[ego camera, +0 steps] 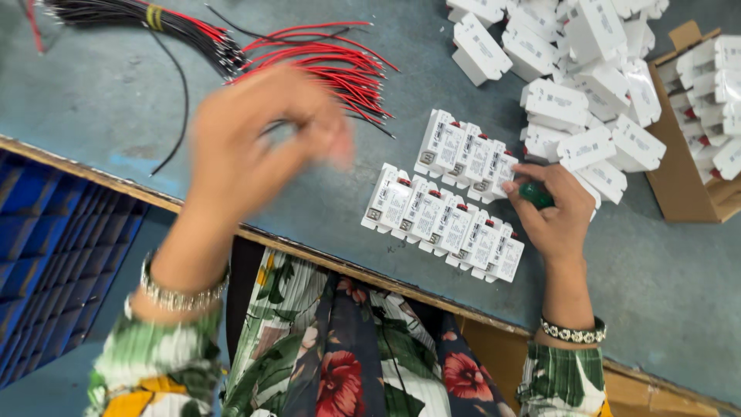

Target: The person uses a green-handled screwdriver to attach black and red wires to small white rectangular electronic modules on a workbench. They repeatedly insert wire ends into terminal slots and tighten them, then move completed units aside and bring new modules into view.

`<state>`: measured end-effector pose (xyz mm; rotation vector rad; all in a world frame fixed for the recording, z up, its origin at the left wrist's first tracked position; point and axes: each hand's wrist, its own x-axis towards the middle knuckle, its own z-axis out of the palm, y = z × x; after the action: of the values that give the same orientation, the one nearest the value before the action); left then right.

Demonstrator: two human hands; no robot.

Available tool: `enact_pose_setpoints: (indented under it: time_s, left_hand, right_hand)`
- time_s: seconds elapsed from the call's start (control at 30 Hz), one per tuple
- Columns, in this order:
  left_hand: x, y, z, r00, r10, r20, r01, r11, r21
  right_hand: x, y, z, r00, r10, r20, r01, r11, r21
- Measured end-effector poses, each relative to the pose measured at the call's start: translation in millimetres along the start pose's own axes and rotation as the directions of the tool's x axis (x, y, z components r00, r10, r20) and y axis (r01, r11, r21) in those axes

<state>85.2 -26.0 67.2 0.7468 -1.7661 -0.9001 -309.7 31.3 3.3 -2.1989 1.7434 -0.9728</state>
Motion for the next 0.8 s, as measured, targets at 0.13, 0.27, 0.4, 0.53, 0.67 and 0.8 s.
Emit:
enact_pose_setpoints:
  time_s: [0.13, 0.27, 0.4, 0.53, 0.67, 0.8]
  left_hand:
    - [22, -66, -5, 0.992, 0.079, 0.095, -0.121, 0.769, 0.628]
    - [19, -91, -11, 0.975, 0.027, 0.220, -0.187, 0.634, 0.751]
    - [24, -109, 0, 0.984, 0.085, 0.157, -0.176, 0.606, 0.776]
    - [35, -141, 12, 0.997, 0.065, 0.046, -0.077, 0.661, 0.746]
    - [42, -158, 15, 1.000, 0.015, 0.007, -0.015, 0.671, 0.741]
    - [42, -147, -16, 0.993, 0.120, 0.003, -0.092, 0.740, 0.667]
  right_hand:
    - [1, 0, -4, 1.000, 0.003, -0.003, -0.003, 1.000, 0.026]
    - [-2, 5, -8, 1.000, 0.017, -0.009, -0.017, 0.999, 0.043]
    - [-4, 13, -9, 1.000, 0.018, -0.012, -0.018, 1.000, 0.008]
    - [-5, 19, -8, 1.000, -0.010, -0.008, 0.010, 1.000, 0.013]
    - [-8, 25, -9, 0.999, 0.031, -0.010, -0.031, 0.999, 0.019]
    - [-9, 32, -8, 0.999, 0.036, -0.002, -0.036, 0.999, 0.010]
